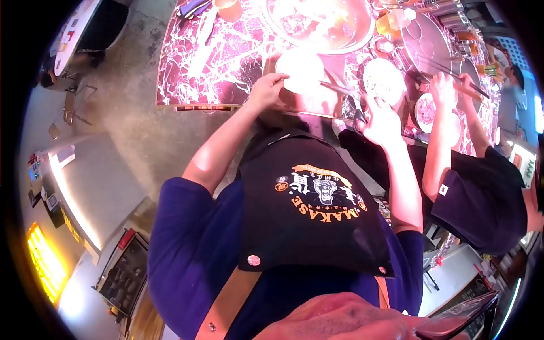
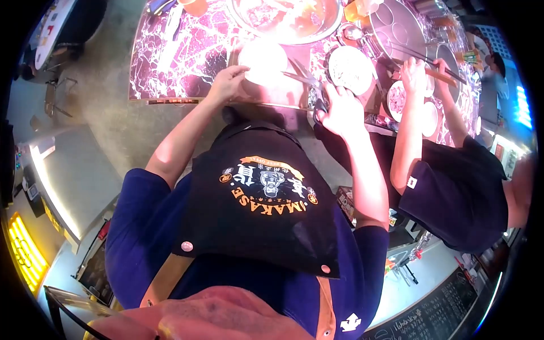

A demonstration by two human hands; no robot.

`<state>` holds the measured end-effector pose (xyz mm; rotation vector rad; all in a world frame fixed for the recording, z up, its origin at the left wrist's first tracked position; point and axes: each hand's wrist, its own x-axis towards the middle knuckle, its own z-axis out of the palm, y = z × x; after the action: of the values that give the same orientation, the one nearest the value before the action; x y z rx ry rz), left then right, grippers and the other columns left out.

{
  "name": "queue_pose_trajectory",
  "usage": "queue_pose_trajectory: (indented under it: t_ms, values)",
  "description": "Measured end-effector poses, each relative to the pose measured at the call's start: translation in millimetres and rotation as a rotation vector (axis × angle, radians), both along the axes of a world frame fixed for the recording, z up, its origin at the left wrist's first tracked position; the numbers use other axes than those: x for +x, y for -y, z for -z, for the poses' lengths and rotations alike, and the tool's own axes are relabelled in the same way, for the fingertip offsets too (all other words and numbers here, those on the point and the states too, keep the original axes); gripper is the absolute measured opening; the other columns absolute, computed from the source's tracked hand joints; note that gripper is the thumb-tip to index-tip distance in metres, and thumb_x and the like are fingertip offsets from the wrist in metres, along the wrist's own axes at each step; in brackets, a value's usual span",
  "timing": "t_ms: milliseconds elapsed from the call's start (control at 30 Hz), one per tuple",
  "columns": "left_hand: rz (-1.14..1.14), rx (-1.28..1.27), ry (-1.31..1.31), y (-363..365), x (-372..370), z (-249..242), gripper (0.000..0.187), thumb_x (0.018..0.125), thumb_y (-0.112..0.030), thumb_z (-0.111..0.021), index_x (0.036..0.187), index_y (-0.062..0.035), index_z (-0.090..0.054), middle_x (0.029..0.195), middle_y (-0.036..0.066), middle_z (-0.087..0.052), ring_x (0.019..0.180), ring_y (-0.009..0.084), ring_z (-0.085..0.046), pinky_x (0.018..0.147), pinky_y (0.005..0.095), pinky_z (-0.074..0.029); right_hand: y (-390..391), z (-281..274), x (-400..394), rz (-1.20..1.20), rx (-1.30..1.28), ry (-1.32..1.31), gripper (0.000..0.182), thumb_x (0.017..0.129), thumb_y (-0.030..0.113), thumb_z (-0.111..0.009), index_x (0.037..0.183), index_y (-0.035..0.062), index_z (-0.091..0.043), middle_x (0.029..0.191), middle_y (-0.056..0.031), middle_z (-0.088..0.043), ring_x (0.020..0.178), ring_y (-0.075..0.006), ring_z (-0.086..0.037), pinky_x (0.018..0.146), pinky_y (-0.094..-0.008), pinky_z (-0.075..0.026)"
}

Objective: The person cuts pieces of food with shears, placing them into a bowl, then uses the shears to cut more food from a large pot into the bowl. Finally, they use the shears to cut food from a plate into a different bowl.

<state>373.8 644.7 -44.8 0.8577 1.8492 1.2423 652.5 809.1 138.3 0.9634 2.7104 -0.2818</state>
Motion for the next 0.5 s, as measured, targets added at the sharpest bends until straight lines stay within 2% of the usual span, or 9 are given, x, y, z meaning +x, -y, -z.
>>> queue_pose_trajectory:
  t_ms: [67, 100, 133, 233, 267, 333, 400, 467, 500]
  values:
    - [0.091, 0.082, -0.295, -1.3, -11.3, -18.3, 0.026, 0.092, -0.016, -0.058, 0.112, -0.0028, -0.069, 0.097, 0.022, -0.07, 0.084, 0.0351, -0.069, 0.076, 0.0424, -0.054, -7.3, 3.6, -20.1, -0.019, 0.0, 0.029, 0.068, 0.074, 0.031, -0.075, 0.136, 0.0129, -0.053, 0.122, -0.0145, -0.061, 0.114, -0.032, -0.06, 0.093, -0.0426, -0.053]
    - [0.145, 0.031, -0.331, -3.3, -18.6, -20.2, 0.026, 0.093, -0.02, -0.057, 0.11, -0.0045, -0.07, 0.098, 0.024, -0.069, 0.089, 0.042, -0.066, 0.077, 0.0456, -0.053, -9.6, 7.1, -30.1, -0.085, 0.03, 0.009, 0.064, 0.077, 0.028, -0.073, 0.136, 0.0131, -0.053, 0.12, -0.0155, -0.062, 0.112, -0.0327, -0.061, 0.093, -0.0428, -0.053]
    - [0.134, 0.031, -0.328, -6.5, -26.9, -14.0, 0.026, 0.093, -0.02, -0.057, 0.11, -0.0045, -0.07, 0.098, 0.024, -0.069, 0.089, 0.042, -0.066, 0.077, 0.0456, -0.053, -11.9, 11.8, -39.5, -0.153, 0.057, -0.012, 0.06, 0.079, 0.025, -0.07, 0.136, 0.0133, -0.054, 0.119, -0.0165, -0.063, 0.111, -0.0335, -0.062, 0.093, -0.043, -0.053]
    - [0.386, -0.15, -0.528, -11.7, -48.6, 1.2, 0.029, 0.094, -0.024, -0.054, 0.11, -0.0075, -0.072, 0.097, 0.023, -0.069, 0.091, 0.0431, -0.065, 0.078, 0.0482, -0.051, -18.2, 38.7, -48.2, -0.17, -0.032, -0.048, 0.052, 0.084, 0.016, -0.063, 0.135, 0.0139, -0.057, 0.115, -0.0197, -0.065, 0.107, -0.0355, -0.064, 0.093, -0.044, -0.052]
    - [0.382, -0.149, -0.526, -8.1, -50.6, 2.9, 0.029, 0.094, -0.024, -0.054, 0.11, -0.0075, -0.072, 0.097, 0.023, -0.069, 0.091, 0.0431, -0.065, 0.078, 0.0482, -0.051, -19.1, 40.0, -43.4, -0.174, -0.03, -0.045, 0.052, 0.084, 0.016, -0.063, 0.135, 0.0139, -0.057, 0.115, -0.0197, -0.065, 0.107, -0.0355, -0.064, 0.093, -0.044, -0.052]
    - [0.315, 0.062, -0.412, -5.0, -52.9, 3.7, 0.029, 0.094, -0.024, -0.055, 0.111, -0.0082, -0.072, 0.098, 0.024, -0.069, 0.09, 0.0436, -0.065, 0.078, 0.0476, -0.052, -25.4, 35.2, -28.1, -0.093, -0.133, 0.024, 0.047, 0.086, 0.008, -0.056, 0.132, 0.0139, -0.059, 0.113, -0.0228, -0.065, 0.104, -0.0375, -0.065, 0.091, -0.0457, -0.052]
    - [0.346, 0.107, -0.337, -3.2, -60.6, 9.7, 0.03, 0.094, -0.022, -0.056, 0.114, -0.0066, -0.071, 0.098, 0.023, -0.07, 0.088, 0.0411, -0.066, 0.077, 0.0455, -0.052, -32.2, 38.4, -19.1, -0.117, -0.126, -0.058, 0.049, 0.084, 0.012, -0.061, 0.133, 0.0132, -0.058, 0.11, -0.0214, -0.066, 0.105, -0.0364, -0.066, 0.09, -0.046, -0.052]
    - [0.339, 0.173, -0.153, -0.7, -64.9, 12.2, 0.029, 0.094, -0.02, -0.057, 0.115, -0.0041, -0.07, 0.1, 0.021, -0.071, 0.089, 0.0369, -0.068, 0.079, 0.0425, -0.053, -19.8, 17.2, -35.1, 0.086, -0.234, 0.003, 0.061, 0.079, 0.01, -0.066, 0.139, 0.0143, -0.054, 0.112, -0.0172, -0.068, 0.104, -0.0323, -0.067, 0.093, -0.0423, -0.053]
    - [0.346, 0.176, -0.155, -0.1, -64.5, 10.2, 0.029, 0.094, -0.02, -0.057, 0.115, -0.0041, -0.07, 0.1, 0.021, -0.071, 0.089, 0.0369, -0.068, 0.079, 0.0425, -0.053, -14.9, 11.7, -45.9, 0.155, -0.318, 0.05, 0.061, 0.079, 0.015, -0.07, 0.138, 0.0127, -0.054, 0.113, -0.0175, -0.068, 0.106, -0.0306, -0.067, 0.093, -0.0419, -0.052]
